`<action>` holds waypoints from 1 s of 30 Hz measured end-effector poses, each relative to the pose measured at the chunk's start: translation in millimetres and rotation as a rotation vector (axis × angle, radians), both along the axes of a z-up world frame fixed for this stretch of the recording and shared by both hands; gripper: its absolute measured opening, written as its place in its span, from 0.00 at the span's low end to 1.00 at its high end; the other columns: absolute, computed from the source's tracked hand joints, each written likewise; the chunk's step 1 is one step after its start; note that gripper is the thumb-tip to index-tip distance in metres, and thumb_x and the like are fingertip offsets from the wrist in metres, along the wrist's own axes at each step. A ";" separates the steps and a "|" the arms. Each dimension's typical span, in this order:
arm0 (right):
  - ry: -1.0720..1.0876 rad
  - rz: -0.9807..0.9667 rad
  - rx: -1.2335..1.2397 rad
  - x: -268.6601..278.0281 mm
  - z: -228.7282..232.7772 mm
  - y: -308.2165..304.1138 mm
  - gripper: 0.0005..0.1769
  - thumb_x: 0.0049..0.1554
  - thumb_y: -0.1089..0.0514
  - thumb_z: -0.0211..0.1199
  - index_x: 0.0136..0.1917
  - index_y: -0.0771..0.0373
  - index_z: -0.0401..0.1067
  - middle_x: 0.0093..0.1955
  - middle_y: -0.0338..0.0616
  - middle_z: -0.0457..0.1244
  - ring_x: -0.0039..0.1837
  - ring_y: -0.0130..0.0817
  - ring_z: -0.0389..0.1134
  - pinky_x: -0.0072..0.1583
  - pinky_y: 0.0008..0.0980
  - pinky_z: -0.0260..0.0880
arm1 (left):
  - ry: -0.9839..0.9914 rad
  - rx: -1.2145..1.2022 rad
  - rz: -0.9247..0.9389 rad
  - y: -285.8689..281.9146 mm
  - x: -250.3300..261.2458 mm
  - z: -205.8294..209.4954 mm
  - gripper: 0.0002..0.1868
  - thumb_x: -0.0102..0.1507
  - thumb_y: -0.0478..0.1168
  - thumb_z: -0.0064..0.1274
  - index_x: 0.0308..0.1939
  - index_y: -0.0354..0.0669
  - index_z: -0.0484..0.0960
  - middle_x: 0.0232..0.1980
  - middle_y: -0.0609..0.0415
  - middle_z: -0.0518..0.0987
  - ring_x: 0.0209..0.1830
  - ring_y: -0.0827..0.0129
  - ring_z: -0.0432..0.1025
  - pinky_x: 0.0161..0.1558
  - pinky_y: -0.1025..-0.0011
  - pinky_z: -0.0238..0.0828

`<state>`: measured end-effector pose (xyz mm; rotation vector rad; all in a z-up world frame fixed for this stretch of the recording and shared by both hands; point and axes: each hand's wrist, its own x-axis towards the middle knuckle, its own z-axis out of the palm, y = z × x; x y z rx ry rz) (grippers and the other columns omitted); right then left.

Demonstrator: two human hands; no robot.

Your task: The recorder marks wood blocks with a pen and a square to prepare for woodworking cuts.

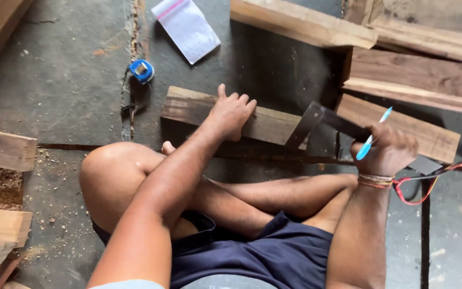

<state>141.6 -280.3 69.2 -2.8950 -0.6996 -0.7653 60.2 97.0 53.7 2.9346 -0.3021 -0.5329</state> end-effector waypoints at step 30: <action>0.135 -0.297 0.408 -5.9 -23.5 46.5 0.13 0.49 0.60 0.74 0.48 0.55 0.77 0.43 0.45 0.71 0.41 0.43 0.74 0.43 0.40 0.73 | -0.100 0.053 0.214 -12.6 -14.9 -1.5 0.59 0.52 0.62 0.65 0.80 0.52 0.49 0.83 0.42 0.48 0.80 0.50 0.43 0.68 0.24 0.41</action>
